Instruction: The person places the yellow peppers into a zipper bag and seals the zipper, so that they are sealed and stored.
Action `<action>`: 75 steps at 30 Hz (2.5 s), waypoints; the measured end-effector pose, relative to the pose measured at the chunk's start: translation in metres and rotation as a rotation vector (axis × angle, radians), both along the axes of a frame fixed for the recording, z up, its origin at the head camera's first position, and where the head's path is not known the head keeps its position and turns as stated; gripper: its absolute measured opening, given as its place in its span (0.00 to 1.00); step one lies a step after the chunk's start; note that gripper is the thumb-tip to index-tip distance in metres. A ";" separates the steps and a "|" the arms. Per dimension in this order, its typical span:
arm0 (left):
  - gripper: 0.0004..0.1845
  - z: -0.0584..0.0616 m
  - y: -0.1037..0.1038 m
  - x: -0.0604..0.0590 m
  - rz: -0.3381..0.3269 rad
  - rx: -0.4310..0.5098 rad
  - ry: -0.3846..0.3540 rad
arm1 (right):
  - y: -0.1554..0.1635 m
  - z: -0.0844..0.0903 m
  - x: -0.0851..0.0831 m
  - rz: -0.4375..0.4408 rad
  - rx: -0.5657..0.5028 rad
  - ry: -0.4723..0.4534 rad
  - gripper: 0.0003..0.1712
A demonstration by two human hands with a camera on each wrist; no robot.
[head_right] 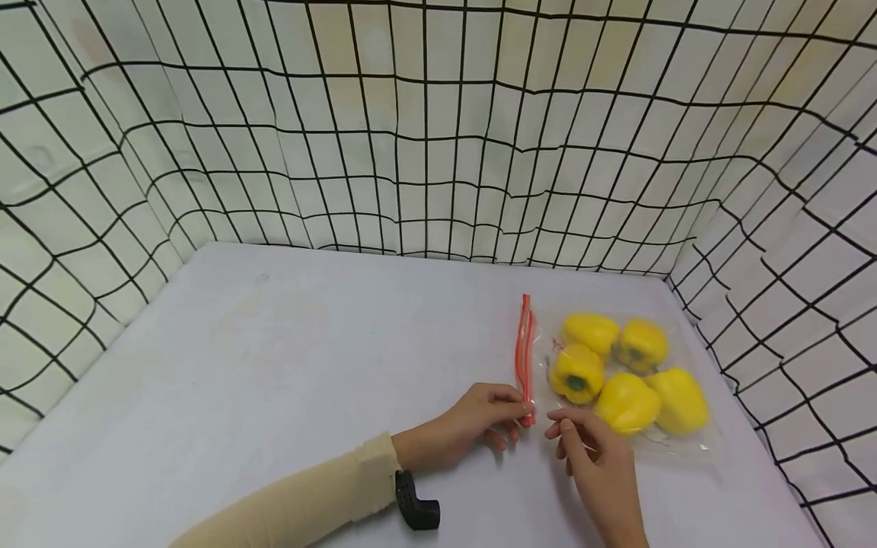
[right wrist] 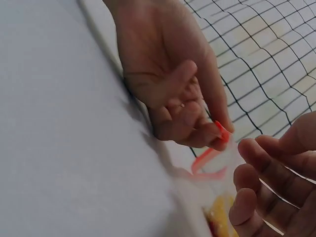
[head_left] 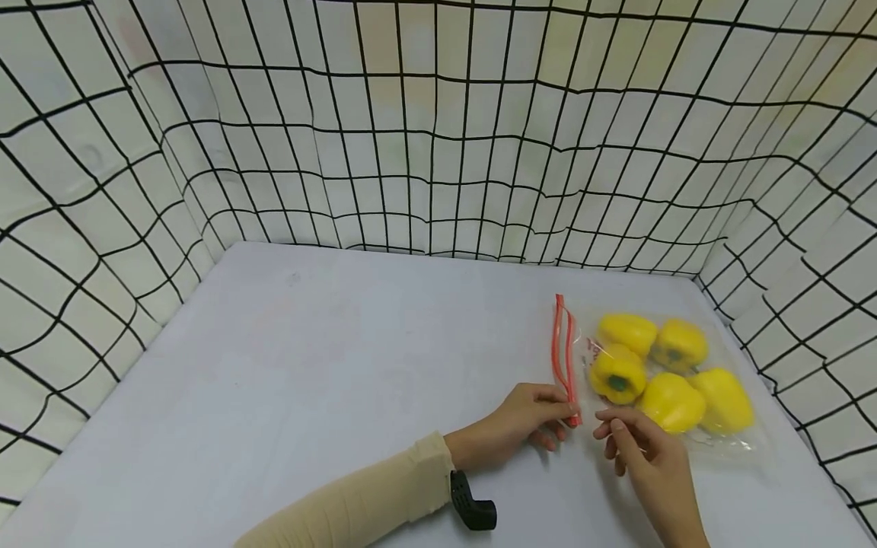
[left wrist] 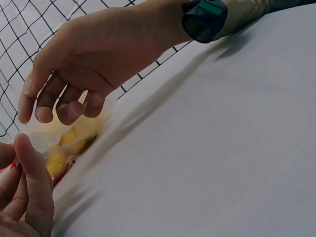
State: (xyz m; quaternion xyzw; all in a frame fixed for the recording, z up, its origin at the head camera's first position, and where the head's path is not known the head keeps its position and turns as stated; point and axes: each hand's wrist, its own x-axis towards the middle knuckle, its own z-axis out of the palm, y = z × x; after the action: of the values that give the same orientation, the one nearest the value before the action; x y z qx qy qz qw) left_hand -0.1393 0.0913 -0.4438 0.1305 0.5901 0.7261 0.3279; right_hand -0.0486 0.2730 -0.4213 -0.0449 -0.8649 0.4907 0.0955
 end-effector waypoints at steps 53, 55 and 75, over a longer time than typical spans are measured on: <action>0.06 -0.009 -0.015 -0.017 -0.178 0.070 0.083 | -0.008 -0.016 -0.005 0.557 -1.537 -0.562 0.23; 0.07 -0.010 -0.015 -0.016 -0.191 0.056 0.107 | -0.009 -0.017 -0.006 0.609 -1.502 -0.545 0.24; 0.11 -0.006 -0.017 -0.015 -0.243 0.001 0.131 | -0.018 -0.007 -0.005 0.472 -1.019 -0.483 0.23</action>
State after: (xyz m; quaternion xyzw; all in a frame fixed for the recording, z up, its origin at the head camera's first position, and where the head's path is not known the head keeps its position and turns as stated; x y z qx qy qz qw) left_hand -0.1544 0.0739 -0.4494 0.2483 0.5899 0.6712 0.3740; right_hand -0.0531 0.2551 -0.4286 -0.0021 -0.5052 0.8266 -0.2479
